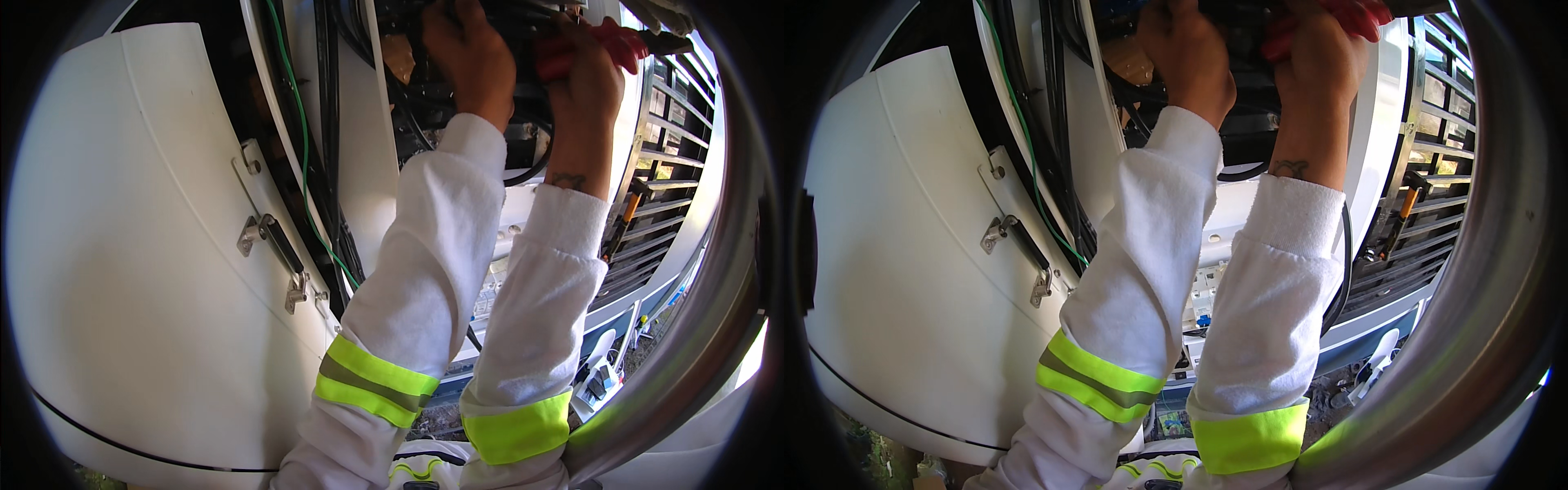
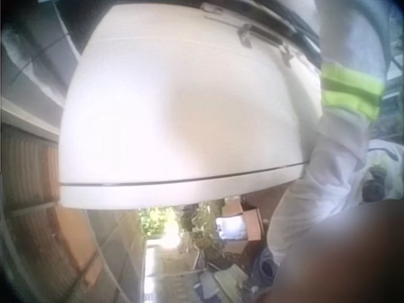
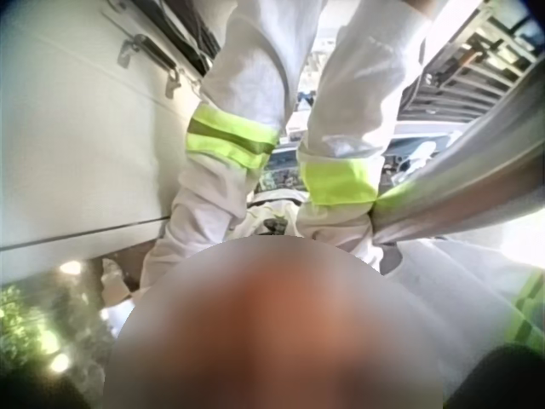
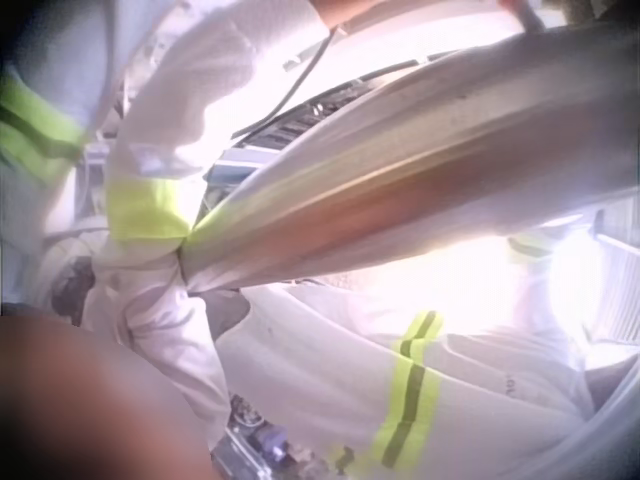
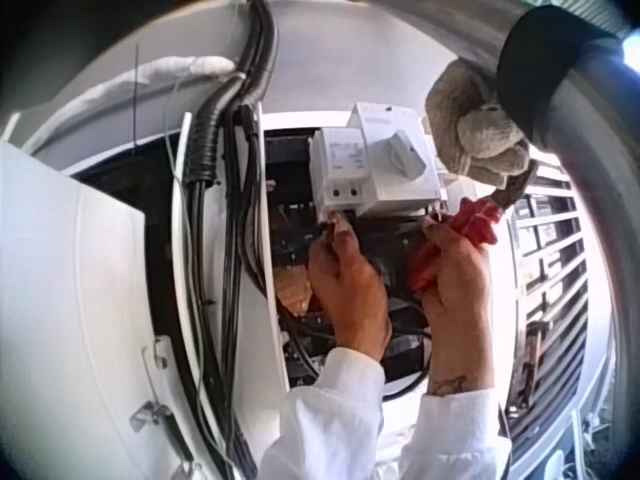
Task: The person opens an electrical panel on a large machine and uses red-handled pliers to strip and adjust wires inside. They repeatedly reach into the panel, manipulate cables, and reposition components while standing in an outdoor workshop area.
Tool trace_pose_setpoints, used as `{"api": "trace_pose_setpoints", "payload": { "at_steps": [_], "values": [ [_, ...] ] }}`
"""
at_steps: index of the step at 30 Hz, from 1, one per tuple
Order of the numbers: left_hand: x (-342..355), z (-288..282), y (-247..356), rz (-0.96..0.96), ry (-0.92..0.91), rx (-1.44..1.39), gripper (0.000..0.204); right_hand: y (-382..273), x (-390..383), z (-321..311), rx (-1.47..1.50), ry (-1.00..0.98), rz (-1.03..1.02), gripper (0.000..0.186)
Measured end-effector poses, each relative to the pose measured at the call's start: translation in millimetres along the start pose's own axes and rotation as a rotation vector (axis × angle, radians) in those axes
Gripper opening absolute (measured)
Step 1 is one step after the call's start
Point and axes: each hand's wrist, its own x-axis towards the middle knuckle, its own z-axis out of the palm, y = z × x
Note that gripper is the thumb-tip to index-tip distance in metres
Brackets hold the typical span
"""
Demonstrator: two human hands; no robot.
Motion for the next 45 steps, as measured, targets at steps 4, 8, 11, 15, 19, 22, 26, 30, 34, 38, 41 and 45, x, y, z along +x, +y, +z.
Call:
{"api": "trace_pose_setpoints", "payload": {
  "at_steps": [4, 8, 11, 15, 19, 22, 26, 30, 34, 38, 41, 45],
  "values": [
    [0, 1, 2, -0.019, -0.040, -0.082, 0.043, -6, -7, 2, -0.046, -0.011, -0.045, 0.016],
    [5, 1, 4, 0.013, -0.016, 0.053, 0.043, -20, -5, -9, -0.213, -0.008, -0.063, 0.023],
    [5, 1, 4, 0.035, 0.012, -0.030, 0.038, -24, -1, -14, -0.228, -0.083, -0.143, 0.037],
    [5, -1, 5, -0.283, -0.055, -0.169, 0.028, -23, 3, -11, -0.295, 0.014, -0.100, 0.044],
    [5, -2, 5, -0.249, -0.039, -0.259, 0.023, -21, 5, -6, -0.231, 0.064, 0.004, 0.038],
    [5, -3, 5, -0.261, -0.047, -0.265, 0.023, -20, 5, -7, -0.248, 0.057, 0.091, 0.031],
    [2, -4, 5, -0.273, -0.034, -0.260, 0.023, -17, 1, -10, -0.228, 0.040, 0.127, 0.021],
    [1, -5, 4, -0.235, -0.078, -0.253, 0.025, -14, 2, -10, -0.117, 0.025, 0.124, 0.019],
    [1, -9, 2, -0.223, -0.108, -0.212, 0.025, -11, 8, -8, -0.102, -0.074, 0.180, 0.019],
    [1, -10, 1, 0.133, -0.138, -0.131, 0.029, -8, 10, -5, -0.134, 0.000, 0.171, 0.017],
    [1, -8, 2, -0.225, -0.108, -0.261, 0.032, -7, 7, -1, -0.083, 0.001, 0.162, 0.024],
    [0, -7, 4, -0.201, -0.134, -0.284, 0.030, -9, -2, 4, -0.076, 0.034, 0.097, 0.030]
  ]
}}
